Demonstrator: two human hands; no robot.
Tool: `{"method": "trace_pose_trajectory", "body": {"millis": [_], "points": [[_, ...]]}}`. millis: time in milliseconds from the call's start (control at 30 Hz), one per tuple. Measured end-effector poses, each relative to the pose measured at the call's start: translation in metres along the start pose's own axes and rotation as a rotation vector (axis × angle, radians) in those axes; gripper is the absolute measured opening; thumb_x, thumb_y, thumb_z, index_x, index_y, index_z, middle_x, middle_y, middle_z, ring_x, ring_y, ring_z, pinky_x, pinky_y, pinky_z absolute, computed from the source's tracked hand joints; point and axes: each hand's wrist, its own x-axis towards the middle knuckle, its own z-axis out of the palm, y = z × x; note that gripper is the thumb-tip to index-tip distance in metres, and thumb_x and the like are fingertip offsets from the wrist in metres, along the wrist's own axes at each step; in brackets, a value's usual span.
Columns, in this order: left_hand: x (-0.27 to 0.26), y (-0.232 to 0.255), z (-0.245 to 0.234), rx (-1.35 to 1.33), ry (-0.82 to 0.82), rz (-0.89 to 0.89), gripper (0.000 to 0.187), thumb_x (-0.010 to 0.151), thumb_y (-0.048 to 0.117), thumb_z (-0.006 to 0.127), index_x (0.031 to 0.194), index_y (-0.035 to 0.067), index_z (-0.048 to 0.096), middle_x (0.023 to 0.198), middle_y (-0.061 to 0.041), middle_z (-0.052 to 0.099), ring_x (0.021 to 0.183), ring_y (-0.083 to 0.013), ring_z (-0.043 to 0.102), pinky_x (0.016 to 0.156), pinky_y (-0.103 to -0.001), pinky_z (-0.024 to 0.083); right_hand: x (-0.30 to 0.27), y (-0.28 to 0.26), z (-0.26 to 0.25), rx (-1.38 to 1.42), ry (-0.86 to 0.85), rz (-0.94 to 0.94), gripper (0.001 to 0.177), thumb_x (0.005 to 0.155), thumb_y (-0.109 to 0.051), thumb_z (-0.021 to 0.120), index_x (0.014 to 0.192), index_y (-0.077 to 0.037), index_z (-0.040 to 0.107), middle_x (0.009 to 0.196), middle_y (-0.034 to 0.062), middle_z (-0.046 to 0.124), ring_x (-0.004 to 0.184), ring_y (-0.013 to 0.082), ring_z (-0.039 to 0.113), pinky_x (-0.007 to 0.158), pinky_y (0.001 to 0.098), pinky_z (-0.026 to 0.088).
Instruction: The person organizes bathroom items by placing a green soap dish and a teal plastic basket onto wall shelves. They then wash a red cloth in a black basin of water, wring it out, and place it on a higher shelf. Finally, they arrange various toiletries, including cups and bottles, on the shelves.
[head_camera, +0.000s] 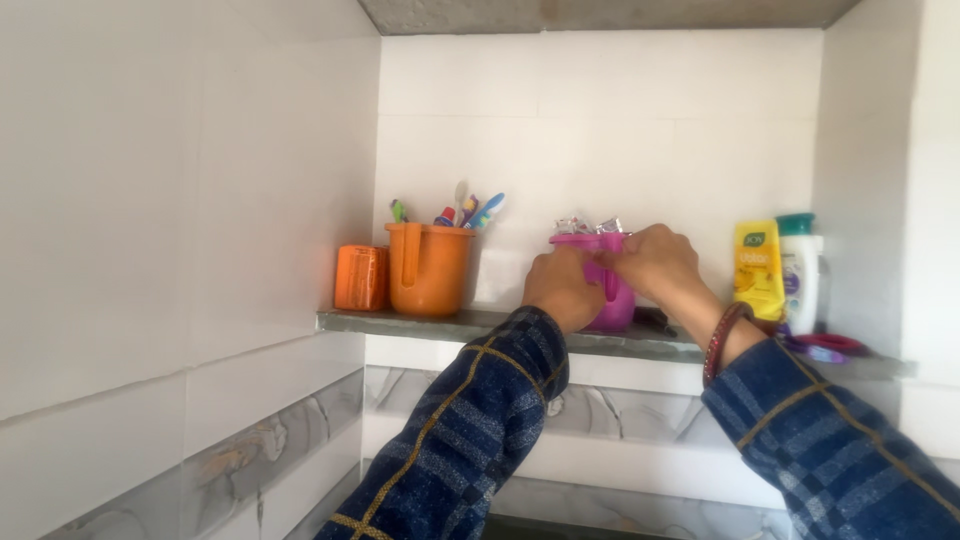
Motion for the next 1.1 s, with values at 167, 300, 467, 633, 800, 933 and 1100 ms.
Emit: {"method": "trace_pose_trajectory", "body": {"millis": [167,300,467,633,800,933,1100], "points": [[-0.006,-0.008,-0.013,-0.004,-0.008,-0.054,0.044,0.082,0.017,0.069,0.126,0.013,0.068,0.112,-0.018,0.073,0.112,-0.0344,0.067,0.099,-0.042,0.053,-0.006,-0.015,0.005,0.042,-0.007,-0.030,0.053,0.084,-0.057,0.075,0.065,-0.007,0.075,0.059,0.0095,0.070,0.057,0.0209,0.069,0.061,0.0337,0.055],[-0.014,-0.012,-0.026,0.043,0.034,0.008,0.047,0.080,0.015,0.070,0.126,0.013,0.067,0.115,-0.019,0.070,0.112,-0.0371,0.065,0.098,-0.043,0.051,-0.017,-0.038,0.007,0.095,-0.052,0.004,0.049,0.087,-0.057,0.070,0.066,-0.013,0.077,0.060,0.0071,0.071,0.057,0.0179,0.071,0.060,0.0327,0.057],[-0.020,-0.016,-0.045,0.017,0.001,-0.126,0.049,0.080,0.015,0.069,0.128,0.010,0.065,0.112,-0.023,0.072,0.108,-0.0357,0.071,0.097,-0.041,0.055,-0.028,-0.063,0.008,0.066,-0.077,-0.009,0.055,0.091,-0.058,0.067,0.068,-0.010,0.078,0.061,0.0078,0.071,0.060,0.0188,0.074,0.062,0.0323,0.059],[-0.023,-0.020,-0.054,0.022,0.080,-0.088,0.050,0.078,0.012,0.066,0.128,0.007,0.061,0.111,-0.023,0.072,0.108,-0.0379,0.069,0.096,-0.044,0.054,-0.034,-0.078,0.014,0.144,-0.068,-0.092,0.051,0.090,-0.056,0.068,0.071,-0.010,0.076,0.063,0.0104,0.072,0.059,0.0234,0.075,0.063,0.0334,0.060],[-0.031,-0.022,-0.064,0.007,0.128,-0.075,0.051,0.075,0.015,0.070,0.125,0.008,0.059,0.113,-0.022,0.071,0.109,-0.0383,0.067,0.097,-0.045,0.052,-0.037,-0.091,0.023,0.209,-0.058,-0.134,0.052,0.091,-0.054,0.068,0.074,-0.006,0.076,0.064,0.0128,0.073,0.059,0.0258,0.075,0.064,0.0363,0.061],[-0.033,-0.025,-0.065,0.069,0.148,-0.100,0.051,0.076,0.017,0.072,0.124,0.006,0.058,0.112,-0.023,0.070,0.109,-0.0399,0.066,0.096,-0.047,0.051,-0.037,-0.095,0.032,0.237,-0.031,-0.140,0.047,0.090,-0.050,0.069,0.078,-0.006,0.075,0.073,0.0161,0.075,0.066,0.0289,0.075,0.068,0.0397,0.061],[-0.030,-0.030,-0.064,0.138,0.179,-0.055,0.043,0.077,0.013,0.070,0.118,0.003,0.062,0.108,-0.024,0.072,0.106,-0.0414,0.067,0.094,-0.049,0.053,-0.029,-0.082,0.039,0.231,-0.028,-0.214,0.037,0.086,-0.043,0.072,0.079,-0.007,0.079,0.082,0.0170,0.078,0.077,0.0294,0.073,0.074,0.0419,0.058]]}}
